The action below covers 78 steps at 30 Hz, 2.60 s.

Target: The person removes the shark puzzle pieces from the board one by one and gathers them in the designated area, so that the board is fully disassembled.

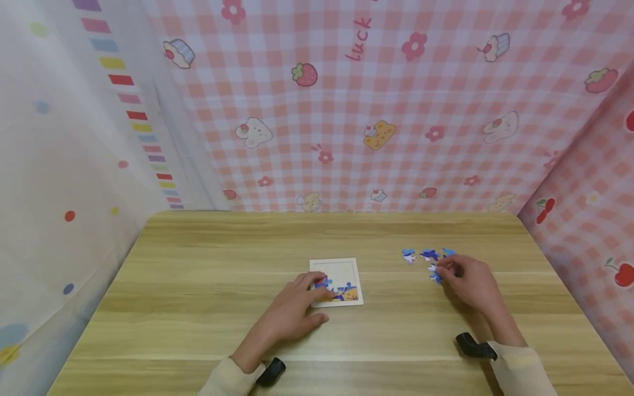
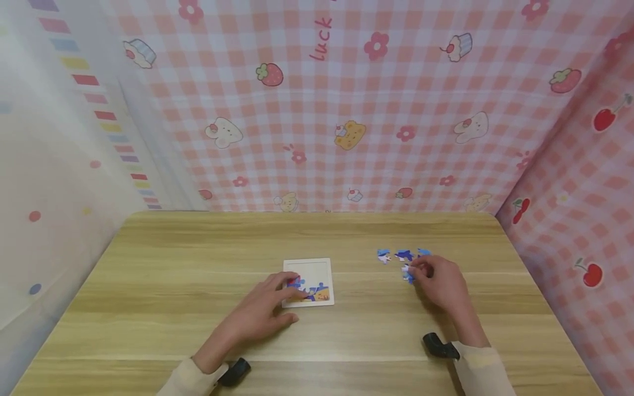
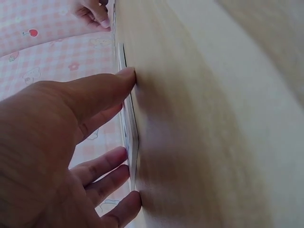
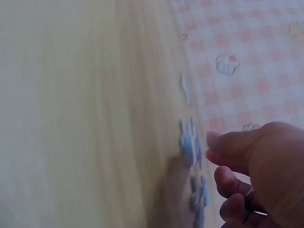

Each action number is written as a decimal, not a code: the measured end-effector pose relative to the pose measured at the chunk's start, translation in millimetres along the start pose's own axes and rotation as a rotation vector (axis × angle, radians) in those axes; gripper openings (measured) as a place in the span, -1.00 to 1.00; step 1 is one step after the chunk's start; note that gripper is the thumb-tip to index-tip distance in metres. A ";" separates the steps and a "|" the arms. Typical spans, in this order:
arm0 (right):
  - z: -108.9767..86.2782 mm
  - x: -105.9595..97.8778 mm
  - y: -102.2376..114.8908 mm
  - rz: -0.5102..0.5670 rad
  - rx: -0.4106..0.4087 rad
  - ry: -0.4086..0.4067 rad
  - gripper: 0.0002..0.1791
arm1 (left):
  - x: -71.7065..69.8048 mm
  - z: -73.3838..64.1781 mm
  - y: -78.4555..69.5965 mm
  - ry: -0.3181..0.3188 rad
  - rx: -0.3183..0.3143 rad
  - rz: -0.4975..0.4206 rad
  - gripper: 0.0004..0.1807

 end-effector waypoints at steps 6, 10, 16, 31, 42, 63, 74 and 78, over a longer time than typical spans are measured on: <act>-2.4 -1.9 26.1 0.073 -0.052 -0.039 -0.78 | -1.4 1.8 -1.5 -0.006 0.009 -0.015 -0.56; -0.5 3.1 44.4 0.100 -0.098 -0.044 -0.84 | -2.1 2.3 -0.3 -0.011 0.001 -0.029 -0.57; 4.7 13.8 66.8 0.137 -0.154 -0.030 -0.88 | -7.9 2.8 4.3 -0.054 -0.012 -0.076 -0.61; 11.6 59.7 131.6 0.207 -0.178 0.117 -0.86 | -17.2 4.2 29.4 -0.120 -0.151 -0.031 -0.25; 13.2 97.0 176.1 0.301 -0.245 0.217 -0.84 | -14.8 5.3 33.0 -0.103 -0.159 0.056 -0.26; 16.3 132.5 192.3 0.302 -0.251 0.203 -0.83 | -15.2 7.2 31.2 -0.099 -0.143 0.063 -0.26; 13.3 130.8 191.3 0.301 -0.197 0.172 -0.84 | -14.8 7.7 33.2 -0.104 -0.146 0.074 -0.27; 12.1 130.9 191.1 0.299 -0.180 0.158 -0.83 | -14.6 8.4 33.8 -0.107 -0.148 0.074 -0.27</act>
Point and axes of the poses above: each hand's wrist, its own z-axis towards the middle knuckle, its own x-axis out of the palm, y = z × x, the point moved 10 cm from there along z, towards the middle knuckle
